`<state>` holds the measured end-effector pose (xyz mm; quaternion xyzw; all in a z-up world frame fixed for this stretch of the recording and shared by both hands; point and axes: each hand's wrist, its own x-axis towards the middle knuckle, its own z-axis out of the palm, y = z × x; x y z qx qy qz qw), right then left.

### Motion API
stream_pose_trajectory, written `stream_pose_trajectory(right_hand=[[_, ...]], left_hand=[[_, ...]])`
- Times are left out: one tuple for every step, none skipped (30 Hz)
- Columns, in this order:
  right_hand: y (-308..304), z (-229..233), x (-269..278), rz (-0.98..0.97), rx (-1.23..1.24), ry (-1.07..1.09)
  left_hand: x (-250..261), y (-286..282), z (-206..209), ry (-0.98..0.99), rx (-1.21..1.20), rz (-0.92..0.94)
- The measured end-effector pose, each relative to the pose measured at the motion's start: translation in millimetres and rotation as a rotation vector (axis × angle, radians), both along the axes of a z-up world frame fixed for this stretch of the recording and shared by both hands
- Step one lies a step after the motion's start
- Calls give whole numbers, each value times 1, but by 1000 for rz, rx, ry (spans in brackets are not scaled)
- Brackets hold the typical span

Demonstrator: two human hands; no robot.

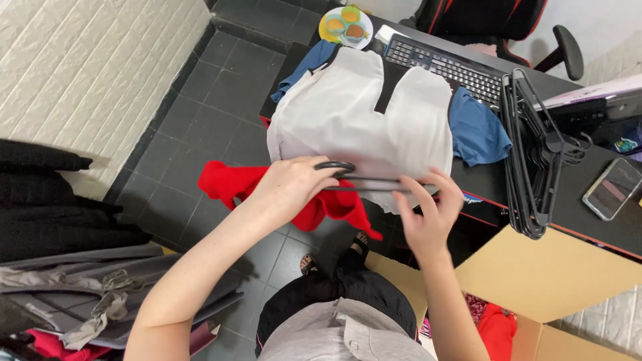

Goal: The person is taking various items of clothing from a box and placing them onto hangers at a desk.

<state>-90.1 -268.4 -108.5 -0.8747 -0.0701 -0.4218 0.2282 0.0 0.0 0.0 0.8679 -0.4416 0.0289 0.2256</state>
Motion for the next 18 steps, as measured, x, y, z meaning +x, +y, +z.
stream_pose_trajectory(right_hand=[[3, -23, -9, -7, 0, -1], [6, -46, -17, -50, 28, -105], [9, -69, -23, -89, 54, -211], [24, -75, -19, -94, 54, -215], [39, -80, -17, -58, 319, 37], [53, -87, -15, -20, 581, 292], [62, -83, -9, -26, 582, 294], [70, -79, -2, -37, 610, 375], [77, -75, 10, -45, 637, 448], [76, -83, 18, -48, 637, 443], [75, -91, 25, -105, 539, 510], [74, -98, 33, -162, 440, 576], [62, -99, 37, -166, 439, 575], [50, -100, 41, -141, 550, 646], [37, -99, 50, -110, 660, 710], [20, -102, 52, -109, 658, 703], [5, -105, 52, 11, 926, 715], [-11, -108, 52, 139, 1192, 718]], left_hand=[[1, 0, 0, -1, 0, -7], [2, 1, 0, 19, -57, 24], [5, 1, 0, 36, -116, 57], [7, 0, 0, 32, -117, 52], [7, -1, -2, 36, -119, 48], [8, -3, -4, 40, -122, 44], [5, -5, -3, 45, -123, 39], [2, -7, -2, 48, -142, 25], [1, -11, 0, 44, -162, 10], [-1, -13, 3, 40, -164, 6], [-4, -14, 6, 51, -171, 8], [-7, -15, 9, 62, -177, 11], [-10, -15, 19, 63, -179, 7], [-12, -15, 29, 59, -178, 29], [-12, -15, 40, 49, -178, 54], [-10, -8, 36, 42, -180, 53], [-10, 0, 31, 38, -114, 86], [-10, 7, 26, 34, -47, 120]])
